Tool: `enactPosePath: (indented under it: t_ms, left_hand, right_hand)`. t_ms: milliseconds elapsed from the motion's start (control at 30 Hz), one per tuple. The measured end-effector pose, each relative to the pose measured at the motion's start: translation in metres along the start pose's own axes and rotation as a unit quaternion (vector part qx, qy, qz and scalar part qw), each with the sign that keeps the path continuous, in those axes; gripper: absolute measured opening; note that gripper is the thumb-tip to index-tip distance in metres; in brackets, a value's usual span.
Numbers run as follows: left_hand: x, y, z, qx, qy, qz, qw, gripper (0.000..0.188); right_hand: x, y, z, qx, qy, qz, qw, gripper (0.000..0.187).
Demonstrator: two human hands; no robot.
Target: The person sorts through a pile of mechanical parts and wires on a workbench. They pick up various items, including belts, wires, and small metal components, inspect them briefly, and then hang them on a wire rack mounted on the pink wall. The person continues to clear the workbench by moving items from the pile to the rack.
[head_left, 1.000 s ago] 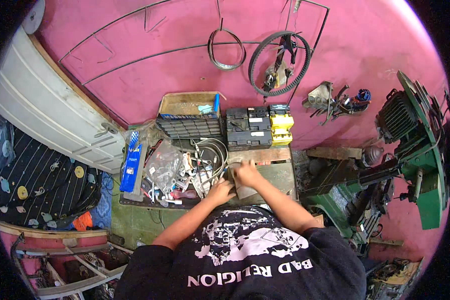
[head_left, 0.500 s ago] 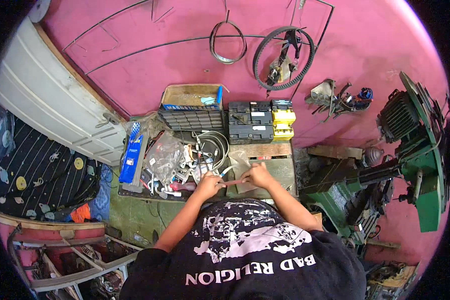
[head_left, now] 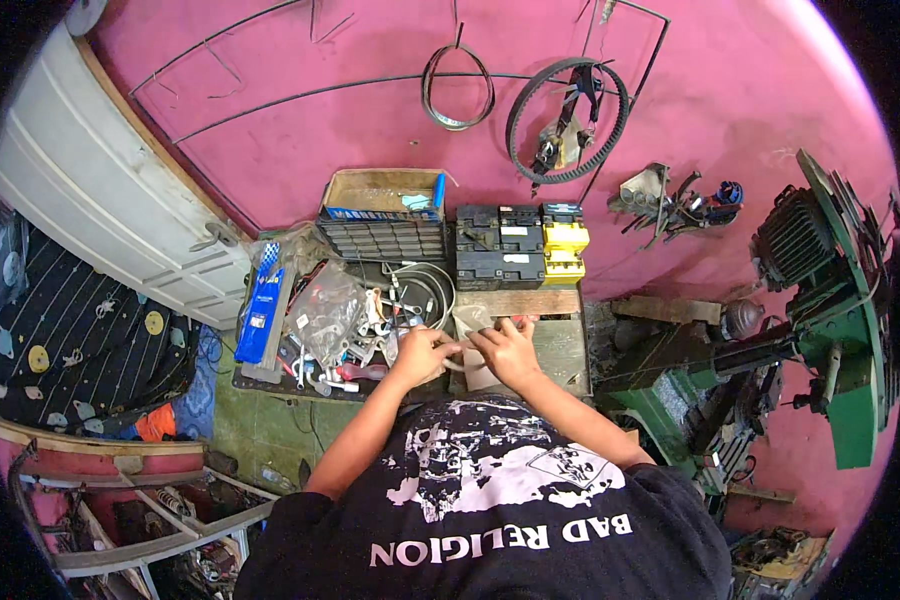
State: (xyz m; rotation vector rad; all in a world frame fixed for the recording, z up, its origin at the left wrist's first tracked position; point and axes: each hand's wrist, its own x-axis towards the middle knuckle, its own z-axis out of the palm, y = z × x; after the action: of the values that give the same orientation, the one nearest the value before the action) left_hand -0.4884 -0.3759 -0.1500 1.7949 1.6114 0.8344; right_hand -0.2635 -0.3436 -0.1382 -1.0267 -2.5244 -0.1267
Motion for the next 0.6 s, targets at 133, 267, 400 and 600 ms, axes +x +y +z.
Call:
enactPosePath:
  t_ms: [133, 267, 400, 600]
  left_hand:
    - [0.001, 0.012, -0.015, -0.163, -0.047, -0.096, 0.981, 0.027]
    - [0.01, 0.002, -0.016, -0.15, -0.066, -0.123, 0.979, 0.025]
    - [0.011, -0.015, -0.019, -0.265, -0.044, -0.121, 0.955, 0.02]
    - [0.06, 0.017, -0.072, -0.263, 0.025, 0.044, 0.964, 0.03]
  right_hand:
    - [-0.001, 0.02, -0.003, -0.026, 0.094, 0.11, 0.989, 0.031]
    - [-0.004, 0.038, 0.002, -0.026, 0.134, 0.207, 0.969, 0.03]
    - [0.005, 0.058, -0.002, -0.025, 0.113, 0.321, 0.94, 0.024]
    - [0.076, 0.073, -0.044, 0.069, 0.266, 0.336, 0.901, 0.015]
